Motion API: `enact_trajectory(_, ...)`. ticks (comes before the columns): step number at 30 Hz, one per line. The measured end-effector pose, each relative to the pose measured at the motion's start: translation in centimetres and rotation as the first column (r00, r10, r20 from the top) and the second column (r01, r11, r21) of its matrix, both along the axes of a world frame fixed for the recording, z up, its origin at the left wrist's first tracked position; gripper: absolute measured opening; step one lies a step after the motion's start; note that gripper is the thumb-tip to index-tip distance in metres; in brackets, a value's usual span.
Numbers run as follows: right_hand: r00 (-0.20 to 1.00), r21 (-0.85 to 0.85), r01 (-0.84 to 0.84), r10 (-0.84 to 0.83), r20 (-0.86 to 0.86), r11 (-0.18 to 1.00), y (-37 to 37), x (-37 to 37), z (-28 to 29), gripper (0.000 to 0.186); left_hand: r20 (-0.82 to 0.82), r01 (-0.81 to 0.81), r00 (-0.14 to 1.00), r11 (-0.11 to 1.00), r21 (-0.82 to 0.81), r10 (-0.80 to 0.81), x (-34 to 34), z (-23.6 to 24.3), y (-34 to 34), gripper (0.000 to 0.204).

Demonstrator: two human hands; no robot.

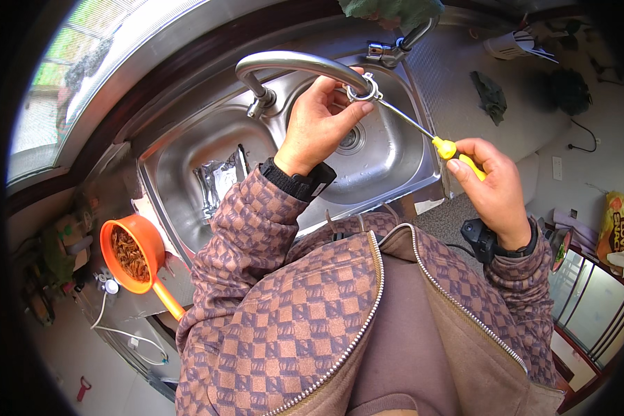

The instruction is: The person uses a screwdriver to loosen and remove a white plastic nut from a kitchen faucet. They then retrieve a roll of pink thread seal tape, unwind a length, and wrap it around the threads of the nut. The person continues to wrap the tape around the nut multiple times.

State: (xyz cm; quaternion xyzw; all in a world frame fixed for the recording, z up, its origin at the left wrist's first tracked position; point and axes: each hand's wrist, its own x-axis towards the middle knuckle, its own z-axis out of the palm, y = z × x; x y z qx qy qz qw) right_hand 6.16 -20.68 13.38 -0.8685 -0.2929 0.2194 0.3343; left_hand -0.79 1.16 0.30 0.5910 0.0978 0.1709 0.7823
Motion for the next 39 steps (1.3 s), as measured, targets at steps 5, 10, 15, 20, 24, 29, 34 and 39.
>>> enact_trajectory(5,1.0,-0.005,-0.001,0.002,0.014,1.0,0.0,-0.02,0.02,0.021,-0.014,0.008,1.0,1.0,0.017,-0.008,0.01,-0.2,0.07,0.045)
enact_trajectory(10,1.0,-0.011,-0.001,0.001,0.012,1.0,-0.03,-0.01,-0.02,0.022,-0.013,0.007,1.0,1.0,0.013,-0.007,0.07,-0.35,0.06,0.046)
enact_trajectory(15,1.0,-0.013,0.0,0.001,0.007,1.0,-0.09,0.0,-0.06,0.022,-0.014,0.003,1.0,1.0,0.023,-0.003,0.04,-0.3,0.06,0.046)
enact_trajectory(20,1.0,-0.015,0.003,-0.003,0.008,1.0,-0.07,-0.06,-0.09,0.022,-0.017,0.004,1.0,1.0,0.024,-0.003,0.04,-0.26,0.04,0.046)
enact_trajectory(24,1.0,-0.01,0.01,-0.01,0.0,1.0,-0.12,-0.08,-0.14,0.022,-0.012,0.002,1.0,1.0,0.016,-0.002,0.1,-0.35,0.0,0.046)
enact_trajectory(29,1.0,-0.011,0.008,-0.008,-0.007,1.0,-0.17,-0.02,-0.22,0.021,-0.001,0.001,1.0,1.0,0.006,-0.001,0.17,-0.53,-0.09,0.046)
enact_trajectory(34,1.0,-0.013,0.006,-0.006,0.003,1.0,-0.1,-0.06,-0.16,0.021,0.003,0.0,1.0,1.0,0.008,0.0,0.21,-0.59,-0.12,0.045)
enact_trajectory(39,1.0,-0.021,0.006,-0.006,0.008,1.0,-0.22,-0.05,-0.2,0.022,-0.002,0.006,1.0,1.0,0.01,-0.006,0.19,-0.49,-0.1,0.045)
